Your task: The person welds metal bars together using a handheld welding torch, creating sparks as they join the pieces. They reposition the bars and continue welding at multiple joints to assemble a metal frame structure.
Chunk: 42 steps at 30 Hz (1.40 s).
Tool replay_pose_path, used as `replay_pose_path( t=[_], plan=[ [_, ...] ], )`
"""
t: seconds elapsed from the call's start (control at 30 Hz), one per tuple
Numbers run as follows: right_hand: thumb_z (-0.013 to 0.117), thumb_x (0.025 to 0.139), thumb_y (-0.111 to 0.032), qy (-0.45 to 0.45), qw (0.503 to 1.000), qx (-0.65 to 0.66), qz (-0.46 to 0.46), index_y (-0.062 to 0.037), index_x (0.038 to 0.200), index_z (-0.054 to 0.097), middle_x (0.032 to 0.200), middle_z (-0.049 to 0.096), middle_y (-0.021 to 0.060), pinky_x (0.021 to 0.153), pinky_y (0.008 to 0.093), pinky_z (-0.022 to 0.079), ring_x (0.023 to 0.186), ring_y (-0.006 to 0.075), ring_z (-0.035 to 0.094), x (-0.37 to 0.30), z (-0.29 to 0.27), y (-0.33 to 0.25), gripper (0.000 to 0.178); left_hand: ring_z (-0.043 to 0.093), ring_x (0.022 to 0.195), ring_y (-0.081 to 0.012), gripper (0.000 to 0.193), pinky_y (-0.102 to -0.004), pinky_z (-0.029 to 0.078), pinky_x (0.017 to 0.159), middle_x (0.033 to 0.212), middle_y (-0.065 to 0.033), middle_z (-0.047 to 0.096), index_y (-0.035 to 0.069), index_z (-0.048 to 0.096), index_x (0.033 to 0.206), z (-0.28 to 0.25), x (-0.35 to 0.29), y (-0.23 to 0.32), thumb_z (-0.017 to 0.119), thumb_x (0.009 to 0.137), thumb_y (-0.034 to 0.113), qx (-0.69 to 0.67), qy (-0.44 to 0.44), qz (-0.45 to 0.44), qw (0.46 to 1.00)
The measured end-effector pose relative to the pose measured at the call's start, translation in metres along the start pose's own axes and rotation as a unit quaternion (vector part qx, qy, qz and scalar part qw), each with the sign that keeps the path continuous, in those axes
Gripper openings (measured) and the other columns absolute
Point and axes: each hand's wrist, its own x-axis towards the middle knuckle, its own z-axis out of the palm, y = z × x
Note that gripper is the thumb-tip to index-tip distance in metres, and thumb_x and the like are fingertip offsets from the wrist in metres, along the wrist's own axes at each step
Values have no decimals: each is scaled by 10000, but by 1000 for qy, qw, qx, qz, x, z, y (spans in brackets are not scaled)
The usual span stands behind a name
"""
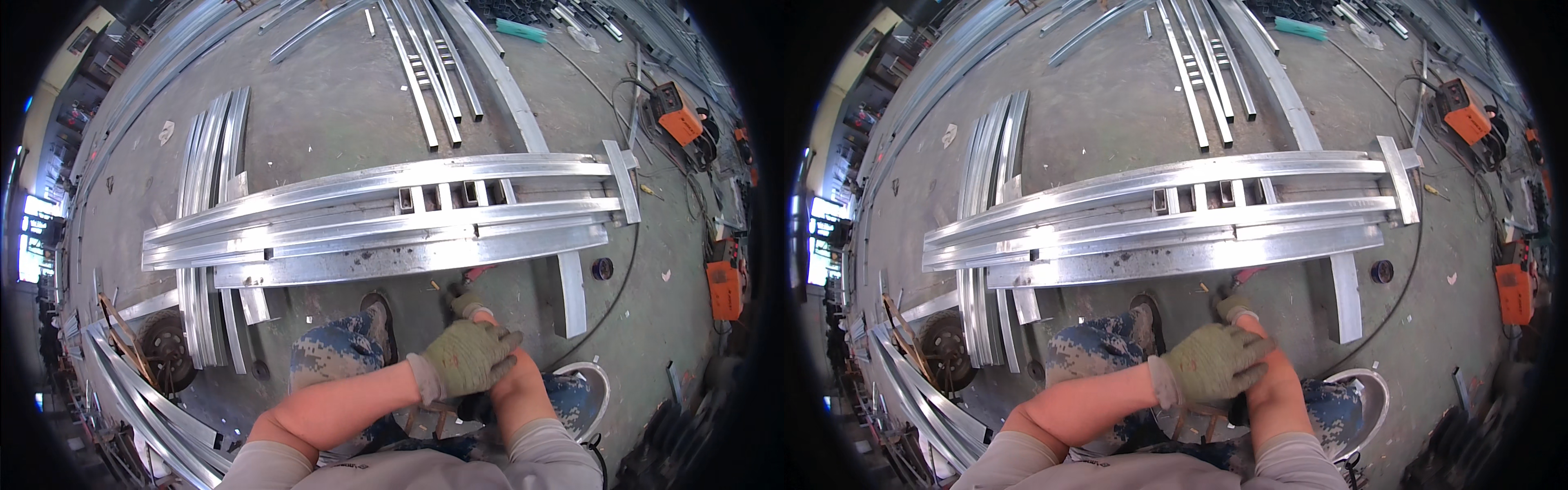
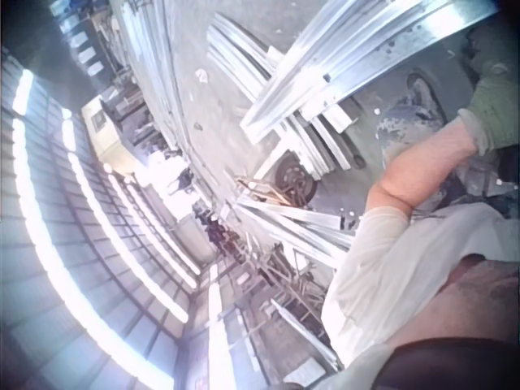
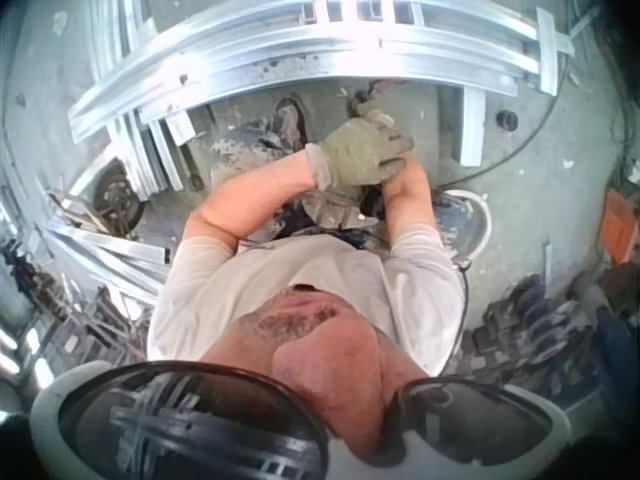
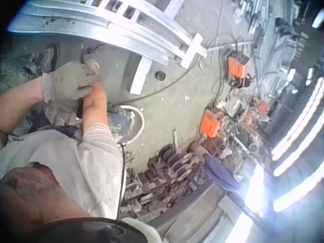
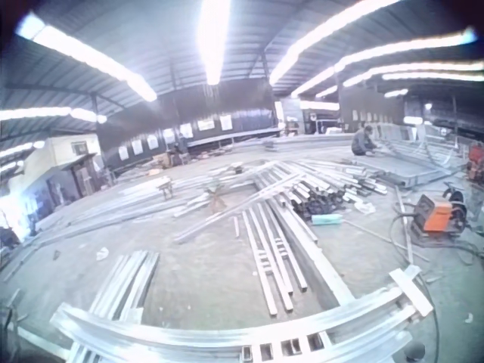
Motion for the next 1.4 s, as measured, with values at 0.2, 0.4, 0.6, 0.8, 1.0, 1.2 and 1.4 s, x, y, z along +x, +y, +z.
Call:
replay_pose_path(
  t=[0.2, 0.4, 0.6, 0.8, 1.0, 1.2, 1.4],
  plan=[
    [617, 979, -465, -58, 996, 27, 63, -107, 1505, 569, 1441, 638, 230, 1121, 456, 486, 1352, 410, 599, 18, 21, -6, 639, 702, 1023, -357, 400, -475, 565, 858, 1170, -181, 721, -1, 653, 1256, -2, 7, 5, 620, 996, 302, -40, -11, -51, 998],
    [660, 975, -379, -37, 990, 100, 92, -100, 1498, 573, 1294, 679, 200, 959, 436, 511, 1165, 366, 640, 0, 19, -2, 600, 690, 1034, -364, 342, -479, 561, 877, 1102, -166, 721, 46, 679, 1209, -10, 13, 4, 605, 1005, 309, -14, -32, -59, 998],
    [681, 974, -316, 99, 965, 234, 64, -96, 1488, 582, 1145, 710, 163, 791, 409, 523, 962, 312, 673, -71, -2, -7, 567, 685, 1029, -390, 303, -489, 560, 886, 1062, -173, 714, 78, 706, 1136, 14, 15, -19, 606, 1001, 330, 40, 38, -13, 998],
    [702, 974, -252, 223, 856, 465, -24, -92, 1478, 591, 996, 741, 125, 622, 383, 535, 759, 258, 706, -197, -62, -54, 540, 706, 991, -418, 431, -480, 545, 928, 1081, -225, 749, 74, 710, 1209, -8, 11, -23, 613, 991, 434, -16, 47, -229, 972],
    [702, 1007, -256, 144, 825, 546, -28, -52, 1405, 649, 878, 717, 90, 493, 290, 463, 551, 130, 604, -313, -93, -69, 450, 766, 914, -299, 669, -384, 604, 800, 955, -159, 788, 35, 756, 1112, -11, -14, -14, 597, 985, 672, -191, -187, -417, 869],
    [710, 1030, -269, 118, 794, 584, -119, -38, 1381, 669, 938, 723, 48, 560, 275, 485, 644, 102, 612, -359, -56, -80, 422, 747, 959, -235, 586, -355, 619, 846, 1080, -113, 753, 30, 698, 1217, 23, -63, 5, 651, 1007, 576, -486, -76, -370, 788],
    [692, 1039, -271, 145, 849, 485, -152, -95, 1364, 715, 972, 734, -11, 752, 253, 527, 826, 65, 624, -391, -47, -81, 371, 698, 989, -171, 405, -326, 580, 872, 1100, -73, 720, 21, 673, 1265, 42, -93, 48, 730, 1015, 335, -576, 80, -317, 750]
  ],
)
